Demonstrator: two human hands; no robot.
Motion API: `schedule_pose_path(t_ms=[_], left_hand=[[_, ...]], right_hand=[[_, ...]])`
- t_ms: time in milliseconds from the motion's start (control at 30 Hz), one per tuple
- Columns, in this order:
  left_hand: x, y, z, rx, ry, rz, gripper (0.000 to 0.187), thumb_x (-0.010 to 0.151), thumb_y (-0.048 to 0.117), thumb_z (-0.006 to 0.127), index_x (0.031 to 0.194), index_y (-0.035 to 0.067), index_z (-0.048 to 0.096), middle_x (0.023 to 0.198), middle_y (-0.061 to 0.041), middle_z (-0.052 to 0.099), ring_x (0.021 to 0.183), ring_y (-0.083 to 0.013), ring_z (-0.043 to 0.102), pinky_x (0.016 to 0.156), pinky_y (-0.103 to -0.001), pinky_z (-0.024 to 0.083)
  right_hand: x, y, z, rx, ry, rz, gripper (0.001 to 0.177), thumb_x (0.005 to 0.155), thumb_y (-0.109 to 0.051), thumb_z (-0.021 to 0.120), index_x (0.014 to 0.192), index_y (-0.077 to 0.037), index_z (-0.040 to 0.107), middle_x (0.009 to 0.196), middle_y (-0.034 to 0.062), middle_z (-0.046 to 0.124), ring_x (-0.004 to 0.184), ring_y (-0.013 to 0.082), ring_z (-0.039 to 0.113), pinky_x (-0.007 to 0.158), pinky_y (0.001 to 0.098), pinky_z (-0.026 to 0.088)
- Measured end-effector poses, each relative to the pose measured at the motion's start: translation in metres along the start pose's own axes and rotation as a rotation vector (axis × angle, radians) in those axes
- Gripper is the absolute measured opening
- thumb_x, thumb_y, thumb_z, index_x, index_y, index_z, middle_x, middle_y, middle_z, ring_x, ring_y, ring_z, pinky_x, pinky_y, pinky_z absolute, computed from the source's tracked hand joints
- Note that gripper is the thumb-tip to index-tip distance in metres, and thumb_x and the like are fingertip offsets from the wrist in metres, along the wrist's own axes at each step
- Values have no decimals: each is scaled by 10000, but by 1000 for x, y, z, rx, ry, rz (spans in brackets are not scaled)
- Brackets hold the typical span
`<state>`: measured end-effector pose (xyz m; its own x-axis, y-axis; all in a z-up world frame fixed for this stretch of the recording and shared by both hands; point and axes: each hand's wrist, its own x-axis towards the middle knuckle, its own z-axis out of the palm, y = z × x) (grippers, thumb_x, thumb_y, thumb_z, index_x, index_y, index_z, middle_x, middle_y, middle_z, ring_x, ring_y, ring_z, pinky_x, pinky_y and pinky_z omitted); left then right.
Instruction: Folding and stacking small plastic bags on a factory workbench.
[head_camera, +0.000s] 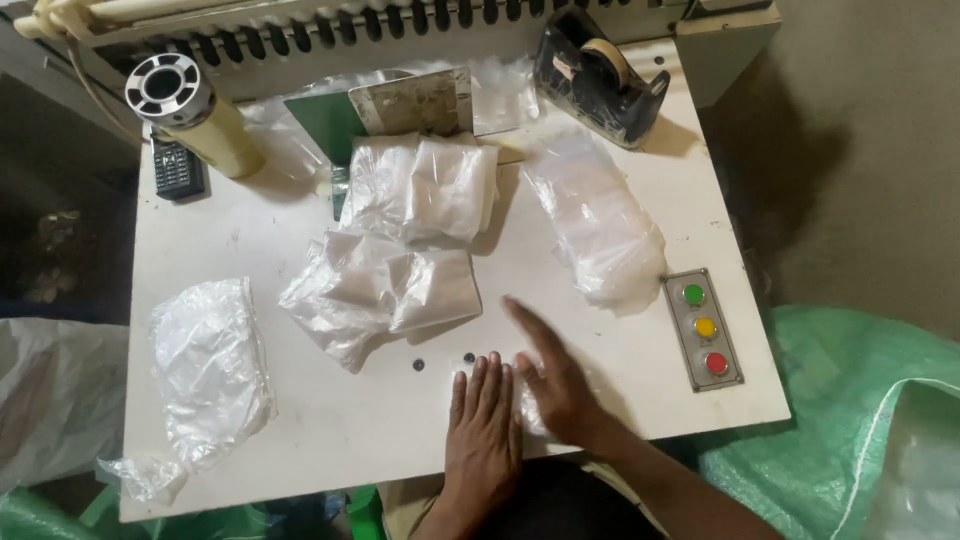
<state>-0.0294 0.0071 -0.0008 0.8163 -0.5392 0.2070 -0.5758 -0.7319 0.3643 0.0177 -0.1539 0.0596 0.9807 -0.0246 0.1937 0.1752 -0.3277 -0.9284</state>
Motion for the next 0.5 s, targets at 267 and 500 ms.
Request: schedule_pose_path(t_ms=[267,500], left_hand=[[-13,-15,25,414,28,-35,813,931,478,374,1636,110,209,1708,-110,195,1604,-342,95,1313,-511,16],[22,-16,25,1,83,-97,597,1034,204,395,1575,-24,291,1664,-269,239,1576,-400,155,1295,-533,79]], right_hand=[[-27,44,49,-596,-279,-343,883,1043,-634,290,1623,14,141,1716,220,125,1608,352,119,1317,498,80],[23,62,21,-14,-142,-106,612,1065,-353,403,1595,-65,304,1663,180,343,1557,337,315,1271,461,280]])
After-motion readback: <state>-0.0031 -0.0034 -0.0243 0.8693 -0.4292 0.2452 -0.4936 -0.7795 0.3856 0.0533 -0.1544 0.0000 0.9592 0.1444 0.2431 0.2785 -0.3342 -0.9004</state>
